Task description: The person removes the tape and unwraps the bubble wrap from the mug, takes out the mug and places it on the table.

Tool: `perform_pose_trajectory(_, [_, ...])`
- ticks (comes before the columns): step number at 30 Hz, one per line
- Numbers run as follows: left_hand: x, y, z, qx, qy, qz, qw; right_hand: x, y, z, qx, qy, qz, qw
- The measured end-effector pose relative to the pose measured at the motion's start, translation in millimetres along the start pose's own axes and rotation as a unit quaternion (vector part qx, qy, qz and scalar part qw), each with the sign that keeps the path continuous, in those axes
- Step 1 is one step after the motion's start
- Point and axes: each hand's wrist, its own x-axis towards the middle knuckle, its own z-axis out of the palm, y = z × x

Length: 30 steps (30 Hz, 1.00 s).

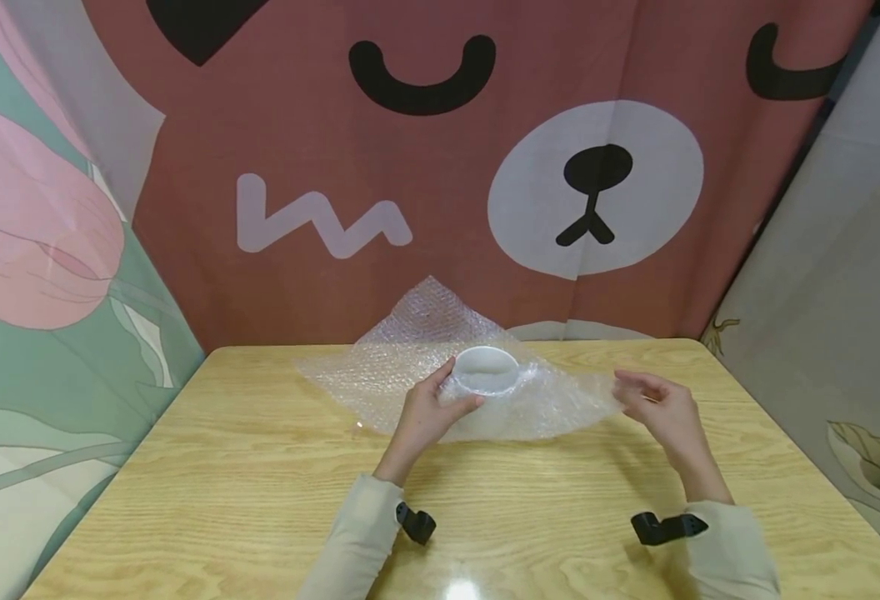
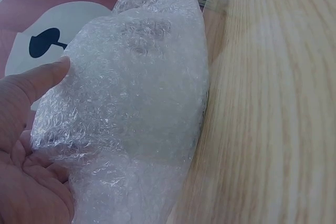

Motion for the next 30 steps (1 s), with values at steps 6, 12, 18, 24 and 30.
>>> perform_pose_trajectory(6, [-0.4, 0.1, 0.1, -0.002, -0.004, -0.005, 1.0000, -1.3, 5.1, -9.8, -0.003, -0.028, 0.035, 0.999])
perform_pose_trajectory(12, [-0.4, 0.8, 0.2, -0.003, -0.005, -0.009, 0.9999, -0.4, 10.8, -14.2, -0.015, -0.048, 0.067, 0.996])
perform_pose_trajectory(18, [0.0, 1.4, -0.4, 0.001, -0.002, -0.009, 1.0000, 0.0, 16.7, -16.6, -0.030, -0.062, 0.059, 0.996])
perform_pose_trajectory(24, [0.3, 0.5, -1.4, 0.001, -0.001, -0.004, 1.0000, 1.1, 21.3, -17.6, -0.054, -0.071, 0.058, 0.994])
perform_pose_trajectory(30, [1.2, -0.9, -1.6, 0.007, -0.003, 0.006, 1.0000, 0.9, 26.0, -16.7, -0.072, -0.073, 0.084, 0.991])
